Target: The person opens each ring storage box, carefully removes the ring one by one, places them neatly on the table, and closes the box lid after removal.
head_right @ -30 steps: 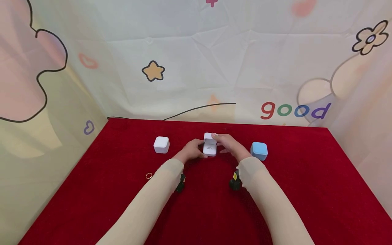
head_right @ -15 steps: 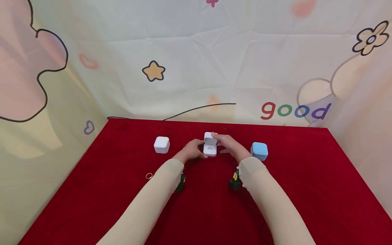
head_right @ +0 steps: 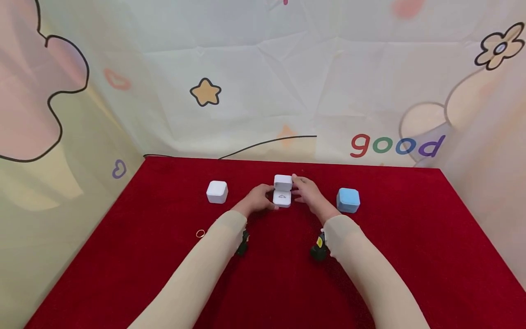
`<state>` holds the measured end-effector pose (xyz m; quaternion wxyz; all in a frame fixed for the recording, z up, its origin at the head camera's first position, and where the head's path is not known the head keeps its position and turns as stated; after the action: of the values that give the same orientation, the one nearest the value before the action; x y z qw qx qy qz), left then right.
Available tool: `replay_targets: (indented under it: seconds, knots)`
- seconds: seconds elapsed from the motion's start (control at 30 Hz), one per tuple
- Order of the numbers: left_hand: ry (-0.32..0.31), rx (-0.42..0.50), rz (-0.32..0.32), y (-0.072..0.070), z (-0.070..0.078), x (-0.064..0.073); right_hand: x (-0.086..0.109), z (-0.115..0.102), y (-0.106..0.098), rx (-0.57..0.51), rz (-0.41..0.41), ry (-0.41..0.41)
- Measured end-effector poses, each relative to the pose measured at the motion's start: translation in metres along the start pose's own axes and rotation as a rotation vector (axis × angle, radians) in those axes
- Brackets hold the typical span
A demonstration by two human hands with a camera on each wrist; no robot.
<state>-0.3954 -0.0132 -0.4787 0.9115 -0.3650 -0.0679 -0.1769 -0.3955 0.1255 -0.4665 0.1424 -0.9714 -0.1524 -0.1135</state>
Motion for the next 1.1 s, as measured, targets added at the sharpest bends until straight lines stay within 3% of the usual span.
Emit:
replay_targets:
  seconds: [0.4,0.67,1.1]
  knots:
    - [-0.002,-0.005,0.005,0.000,0.001,0.001,0.008,0.010,-0.014,-0.122,0.134,0.041]
    - [-0.007,0.008,0.011,0.000,-0.001,0.002,0.013,0.010,-0.016,-0.124,0.160,0.049]
    - [-0.011,0.012,0.011,0.000,0.000,0.003,0.028,0.003,-0.021,-0.175,0.220,-0.003]
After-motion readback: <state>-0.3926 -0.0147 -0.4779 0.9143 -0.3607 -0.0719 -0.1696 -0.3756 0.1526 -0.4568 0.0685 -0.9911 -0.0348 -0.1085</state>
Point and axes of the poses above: each hand's wrist, its own x-axis away from the middle knuckle, its own y-axis out of the palm, z = x × y, the point moved 9 cm from there along -x, towards the middle knuckle, and after that the axes turned 1 degree about -y, right-handed, at the moved point
